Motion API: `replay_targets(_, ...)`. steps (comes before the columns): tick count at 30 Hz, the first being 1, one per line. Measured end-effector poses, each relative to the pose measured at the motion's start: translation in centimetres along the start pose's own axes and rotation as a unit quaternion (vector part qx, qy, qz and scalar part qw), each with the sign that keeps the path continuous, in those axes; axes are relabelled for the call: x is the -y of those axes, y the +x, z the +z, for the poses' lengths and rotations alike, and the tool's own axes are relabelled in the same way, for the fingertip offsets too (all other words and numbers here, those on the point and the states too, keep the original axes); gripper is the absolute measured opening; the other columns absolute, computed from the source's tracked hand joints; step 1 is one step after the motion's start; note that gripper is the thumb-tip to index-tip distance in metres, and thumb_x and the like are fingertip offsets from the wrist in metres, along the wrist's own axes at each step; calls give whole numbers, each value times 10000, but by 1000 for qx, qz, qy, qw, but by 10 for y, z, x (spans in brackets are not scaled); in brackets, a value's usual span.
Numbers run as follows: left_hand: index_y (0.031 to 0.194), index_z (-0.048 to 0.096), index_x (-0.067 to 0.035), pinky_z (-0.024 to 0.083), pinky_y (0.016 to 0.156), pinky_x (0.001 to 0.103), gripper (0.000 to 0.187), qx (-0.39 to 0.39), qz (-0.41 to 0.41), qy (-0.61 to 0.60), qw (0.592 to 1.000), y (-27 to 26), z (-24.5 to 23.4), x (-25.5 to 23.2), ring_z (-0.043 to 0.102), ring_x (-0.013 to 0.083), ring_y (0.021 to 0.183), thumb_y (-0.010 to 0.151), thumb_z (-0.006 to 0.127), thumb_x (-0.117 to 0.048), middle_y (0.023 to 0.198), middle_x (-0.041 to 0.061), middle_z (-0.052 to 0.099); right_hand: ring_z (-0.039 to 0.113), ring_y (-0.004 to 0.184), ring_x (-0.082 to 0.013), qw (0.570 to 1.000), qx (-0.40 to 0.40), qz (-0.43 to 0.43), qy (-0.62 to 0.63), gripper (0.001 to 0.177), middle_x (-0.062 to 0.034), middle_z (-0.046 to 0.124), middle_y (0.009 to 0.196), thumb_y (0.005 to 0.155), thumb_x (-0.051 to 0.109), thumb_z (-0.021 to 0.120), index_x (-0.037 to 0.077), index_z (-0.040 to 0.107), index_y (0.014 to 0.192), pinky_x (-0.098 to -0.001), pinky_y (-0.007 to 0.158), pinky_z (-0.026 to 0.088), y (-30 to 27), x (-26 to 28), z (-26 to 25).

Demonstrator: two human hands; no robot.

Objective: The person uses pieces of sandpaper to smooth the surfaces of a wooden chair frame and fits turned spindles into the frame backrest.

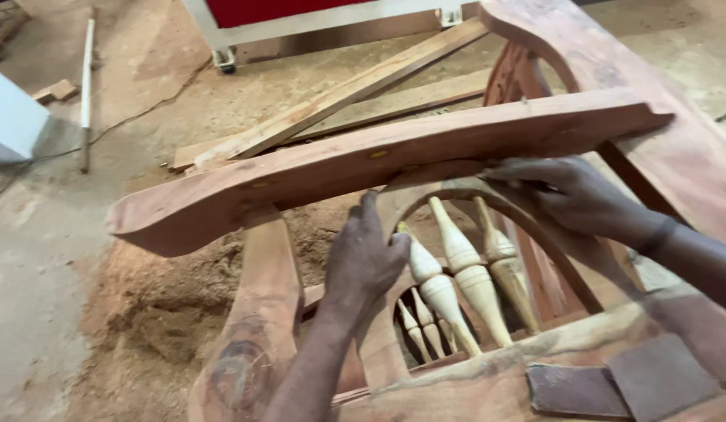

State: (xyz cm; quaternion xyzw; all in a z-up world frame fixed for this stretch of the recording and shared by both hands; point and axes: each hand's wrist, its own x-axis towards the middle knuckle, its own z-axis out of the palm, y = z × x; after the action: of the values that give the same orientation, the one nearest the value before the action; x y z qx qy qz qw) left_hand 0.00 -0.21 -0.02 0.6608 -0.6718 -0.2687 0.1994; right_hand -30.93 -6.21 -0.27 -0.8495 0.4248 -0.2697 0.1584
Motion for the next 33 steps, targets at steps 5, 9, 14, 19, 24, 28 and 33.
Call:
replay_targets(5,1500,350,-9,564,939,515,743,-30,15,23,999,-2,1,-2,681,411,1049,853,593,-282,1200,265,622,752,897,-293,994,-25,-21,-104,350,-129,770,1095,905,206,690,152,728,1248,-403,766,586,11,21,7)
replay_targets(9,1501,345,-1,567,923,517,768,-49,51,21,997,2,2,6,677,416,1043,833,606,-277,1196,276,616,739,797,-317,981,-5,35,-192,306,-70,782,1010,926,316,701,187,752,1199,-430,694,575,19,31,5)
replay_targets(14,1521,308,9,590,899,500,792,-19,21,27,999,3,3,7,689,383,1015,833,578,-274,1167,261,623,736,730,-252,980,-18,-36,-195,315,-25,782,1082,913,298,677,212,749,1207,-409,637,581,-12,24,-13)
replay_targets(19,1523,312,11,589,888,508,786,-24,24,41,999,1,2,4,688,376,1000,837,569,-275,1134,251,630,694,617,-192,966,10,-11,-259,333,26,822,995,870,361,692,243,735,1179,-389,654,564,-67,36,-29)
replay_targets(24,1580,263,-23,640,826,483,802,26,-29,6,999,-2,-3,-2,729,354,941,868,531,-276,1107,220,665,720,683,-221,975,-39,62,-212,284,-96,782,897,995,227,606,162,727,1243,-377,633,567,-51,33,-43)
replay_targets(28,1512,352,-5,594,887,503,743,-19,24,17,999,0,-1,1,698,363,1017,859,580,-275,1168,237,646,747,856,-339,991,-72,-100,-59,306,-188,752,1038,943,127,665,59,690,1240,-410,705,593,-6,14,-17)
replay_targets(33,1502,355,14,537,978,537,776,-52,51,22,997,2,5,9,659,435,1098,833,618,-279,1233,300,622,744,883,-335,995,-11,23,-99,389,-191,743,985,938,112,676,72,644,1323,-431,770,590,-49,10,-13)
